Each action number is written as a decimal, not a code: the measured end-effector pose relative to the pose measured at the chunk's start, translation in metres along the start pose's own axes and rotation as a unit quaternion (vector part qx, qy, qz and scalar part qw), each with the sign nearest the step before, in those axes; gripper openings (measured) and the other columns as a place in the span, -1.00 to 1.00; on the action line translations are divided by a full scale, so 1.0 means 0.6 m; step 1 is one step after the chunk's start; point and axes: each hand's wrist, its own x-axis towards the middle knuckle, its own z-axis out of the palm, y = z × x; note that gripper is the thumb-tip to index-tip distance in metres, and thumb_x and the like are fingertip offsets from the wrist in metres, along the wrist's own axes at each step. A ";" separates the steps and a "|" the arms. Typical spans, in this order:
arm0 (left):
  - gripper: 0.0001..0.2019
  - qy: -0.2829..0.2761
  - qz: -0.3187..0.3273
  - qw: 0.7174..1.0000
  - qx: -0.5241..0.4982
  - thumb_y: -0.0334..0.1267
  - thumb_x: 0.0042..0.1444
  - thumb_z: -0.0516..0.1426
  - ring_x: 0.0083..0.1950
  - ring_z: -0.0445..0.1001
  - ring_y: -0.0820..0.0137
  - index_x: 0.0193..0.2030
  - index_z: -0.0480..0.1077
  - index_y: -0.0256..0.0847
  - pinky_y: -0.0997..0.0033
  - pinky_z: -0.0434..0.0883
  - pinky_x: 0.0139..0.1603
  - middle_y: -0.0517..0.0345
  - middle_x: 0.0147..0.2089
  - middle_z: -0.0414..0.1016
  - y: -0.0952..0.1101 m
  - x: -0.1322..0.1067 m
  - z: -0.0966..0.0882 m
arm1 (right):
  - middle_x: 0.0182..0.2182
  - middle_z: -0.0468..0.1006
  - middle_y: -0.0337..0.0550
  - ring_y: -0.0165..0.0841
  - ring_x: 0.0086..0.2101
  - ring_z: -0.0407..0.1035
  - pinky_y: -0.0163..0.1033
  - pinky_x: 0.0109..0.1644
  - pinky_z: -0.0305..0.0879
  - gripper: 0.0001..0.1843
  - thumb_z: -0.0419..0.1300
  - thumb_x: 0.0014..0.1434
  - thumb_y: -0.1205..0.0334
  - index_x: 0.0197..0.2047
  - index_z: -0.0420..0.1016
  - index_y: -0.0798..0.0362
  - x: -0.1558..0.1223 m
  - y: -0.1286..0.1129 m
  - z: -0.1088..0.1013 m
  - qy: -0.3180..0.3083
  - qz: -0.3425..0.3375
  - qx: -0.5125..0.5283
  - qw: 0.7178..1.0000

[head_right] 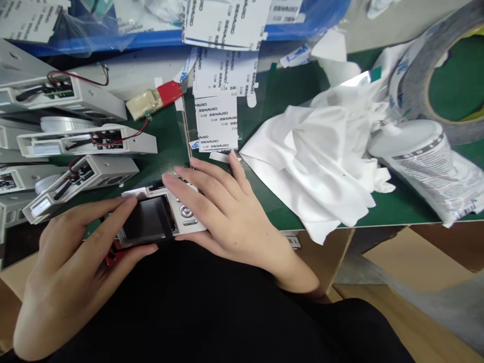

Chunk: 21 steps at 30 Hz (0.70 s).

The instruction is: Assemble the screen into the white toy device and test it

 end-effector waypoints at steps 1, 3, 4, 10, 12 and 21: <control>-0.43 0.000 0.001 1.000 0.001 -0.16 0.31 0.21 0.08 0.56 0.07 0.41 0.27 -0.20 0.06 0.49 0.15 -0.10 0.09 0.53 0.001 0.000 0.001 | 0.25 0.51 0.02 -0.03 0.34 0.28 0.27 0.55 -0.17 -0.26 0.12 0.39 -0.15 0.47 0.09 0.02 0.000 0.000 0.000 -0.001 0.000 0.000 1.000; -0.45 -0.003 0.006 1.000 0.005 -0.17 0.31 0.21 0.08 0.55 0.06 0.40 0.28 -0.23 0.05 0.48 0.17 -0.12 0.11 0.53 0.002 0.001 0.001 | 0.25 0.50 0.02 -0.03 0.34 0.28 0.28 0.55 -0.17 -0.27 0.12 0.39 -0.15 0.47 0.08 0.01 0.000 0.000 0.000 -0.005 0.003 0.000 1.000; -0.45 -0.003 0.010 1.000 0.006 -0.17 0.31 0.21 0.09 0.55 0.06 0.39 0.28 -0.25 0.05 0.47 0.19 -0.13 0.11 0.53 0.002 0.002 0.001 | 0.25 0.50 0.01 -0.03 0.34 0.28 0.29 0.55 -0.18 -0.27 0.12 0.39 -0.15 0.47 0.08 0.00 0.000 0.000 -0.001 -0.006 0.004 0.000 1.000; -0.50 -0.002 0.020 1.000 0.014 -0.20 0.31 0.21 0.09 0.55 0.02 0.32 0.34 -0.36 -0.02 0.43 0.24 -0.21 0.10 0.52 0.003 0.006 0.002 | 0.26 0.50 0.00 -0.04 0.35 0.27 0.29 0.56 -0.20 -0.26 0.16 0.36 -0.16 0.44 0.13 0.02 0.000 0.000 -0.001 -0.007 0.004 0.002 1.000; -0.51 -0.003 0.024 1.000 0.016 -0.21 0.31 0.21 0.09 0.55 0.00 0.31 0.34 -0.39 -0.05 0.42 0.24 -0.24 0.11 0.52 0.004 0.007 0.002 | 0.26 0.50 -0.01 -0.04 0.35 0.26 0.30 0.56 -0.21 -0.26 0.17 0.36 -0.16 0.45 0.11 0.01 0.000 0.000 -0.001 -0.008 0.006 0.002 1.000; -0.49 -0.012 0.017 0.999 0.025 -0.21 0.32 0.19 0.12 0.55 -0.01 0.36 0.30 -0.31 -0.07 0.43 0.26 -0.21 0.12 0.53 0.004 0.007 0.003 | 0.26 0.50 0.01 -0.05 0.34 0.27 0.28 0.57 -0.22 -0.29 0.15 0.37 -0.16 0.42 0.16 0.04 0.000 0.001 -0.002 -0.010 0.003 -0.002 1.000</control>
